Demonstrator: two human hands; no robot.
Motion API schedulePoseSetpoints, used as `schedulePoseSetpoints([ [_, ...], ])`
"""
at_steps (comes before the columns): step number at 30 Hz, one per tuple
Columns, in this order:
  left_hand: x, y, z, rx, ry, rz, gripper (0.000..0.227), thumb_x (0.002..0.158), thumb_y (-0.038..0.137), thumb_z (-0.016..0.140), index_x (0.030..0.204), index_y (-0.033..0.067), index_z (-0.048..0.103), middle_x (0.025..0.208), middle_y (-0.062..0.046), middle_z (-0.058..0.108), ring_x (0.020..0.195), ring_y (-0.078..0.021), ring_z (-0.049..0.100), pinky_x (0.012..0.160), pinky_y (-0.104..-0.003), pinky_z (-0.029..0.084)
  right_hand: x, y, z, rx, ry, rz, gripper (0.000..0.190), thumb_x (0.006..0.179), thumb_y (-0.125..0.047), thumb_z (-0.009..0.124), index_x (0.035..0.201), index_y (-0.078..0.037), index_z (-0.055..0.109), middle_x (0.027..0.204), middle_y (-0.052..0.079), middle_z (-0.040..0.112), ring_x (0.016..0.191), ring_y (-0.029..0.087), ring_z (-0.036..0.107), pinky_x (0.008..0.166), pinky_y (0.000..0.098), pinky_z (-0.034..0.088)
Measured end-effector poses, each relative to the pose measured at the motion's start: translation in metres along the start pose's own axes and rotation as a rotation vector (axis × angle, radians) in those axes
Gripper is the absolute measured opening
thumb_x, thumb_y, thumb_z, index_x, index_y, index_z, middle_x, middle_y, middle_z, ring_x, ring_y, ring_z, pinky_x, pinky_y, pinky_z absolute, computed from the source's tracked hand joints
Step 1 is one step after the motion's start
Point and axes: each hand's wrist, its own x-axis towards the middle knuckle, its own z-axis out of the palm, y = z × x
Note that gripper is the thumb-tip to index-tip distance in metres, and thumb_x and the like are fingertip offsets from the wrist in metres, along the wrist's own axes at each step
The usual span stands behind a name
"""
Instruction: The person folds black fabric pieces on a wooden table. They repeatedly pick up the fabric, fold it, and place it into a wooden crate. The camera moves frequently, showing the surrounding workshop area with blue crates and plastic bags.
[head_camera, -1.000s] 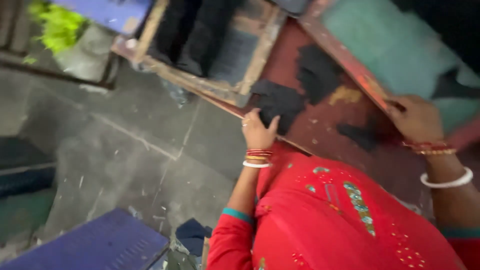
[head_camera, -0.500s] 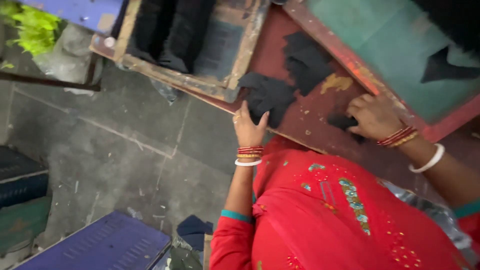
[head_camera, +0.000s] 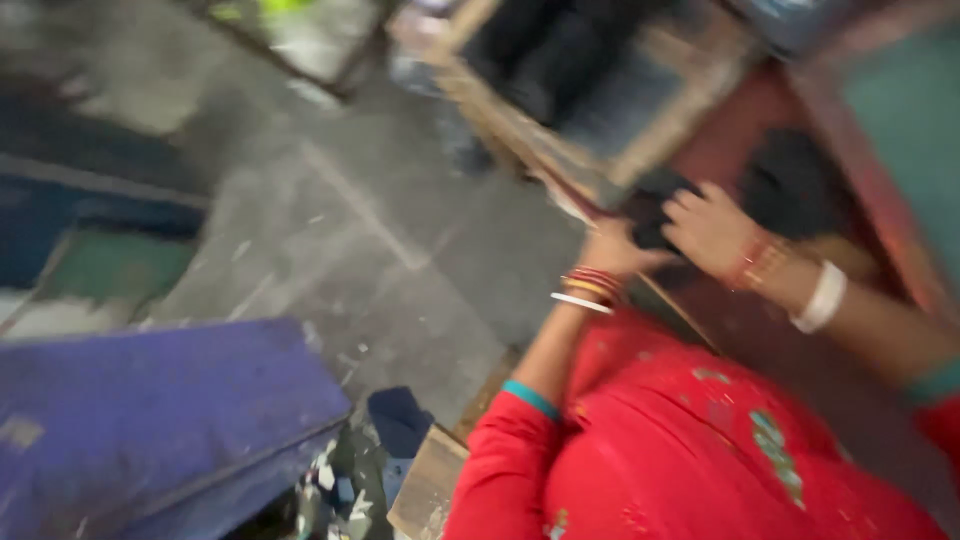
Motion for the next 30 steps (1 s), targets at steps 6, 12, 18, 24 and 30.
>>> schedulePoseSetpoints([
  [6,-0.009,0.029,0.023,0.486,0.034,-0.213,0.118,0.038,0.081,0.083,0.111,-0.0106,0.069,0.115,-0.03,0.068,0.105,-0.0406,0.069,0.09,-0.044,0.058,-0.003,0.043,0.066,0.454,0.109,0.355,0.109,0.055,-0.027,0.09,0.155,-0.022,0.048,0.142,0.019,0.06,0.131,0.036,0.058,0.109,0.0442,0.05],
  [12,-0.02,0.034,0.072,0.556,0.289,-0.258,0.094,0.046,0.06,0.084,0.119,0.0028,0.069,0.12,-0.014,0.066,0.117,-0.0317,0.061,0.094,-0.047,0.05,0.013,0.091,0.224,0.71,0.055,0.418,0.131,0.049,-0.041,0.098,0.16,0.001,0.041,0.123,0.027,0.07,0.107,0.036,0.073,0.093,0.0432,0.059],
  [18,-0.013,0.016,0.096,0.464,0.271,-0.273,0.069,0.059,0.042,0.081,0.115,0.0047,0.07,0.115,-0.018,0.067,0.118,-0.0363,0.062,0.099,-0.048,0.051,0.011,0.1,0.258,1.001,0.158,0.477,0.108,0.051,-0.028,0.097,0.143,0.01,0.056,0.12,0.028,0.07,0.101,0.037,0.072,0.087,0.047,0.058],
  [24,-0.01,0.012,0.095,0.447,0.186,-0.235,0.059,0.062,0.04,0.079,0.109,0.0041,0.072,0.116,-0.018,0.07,0.114,-0.0354,0.066,0.096,-0.048,0.052,0.011,0.108,0.247,1.424,-0.418,0.665,0.057,0.07,-0.009,0.09,0.122,0.005,0.068,0.097,0.028,0.082,0.079,0.038,0.079,0.074,0.0509,0.065],
  [30,-0.009,0.012,0.094,0.462,0.195,-0.221,0.057,0.062,0.039,0.078,0.109,0.0066,0.072,0.112,-0.017,0.071,0.114,-0.0347,0.066,0.095,-0.048,0.052,-0.01,0.097,0.232,1.423,-0.242,0.549,0.064,0.062,-0.004,0.093,0.12,0.003,0.067,0.092,0.025,0.077,0.073,0.034,0.076,0.066,0.0487,0.065],
])
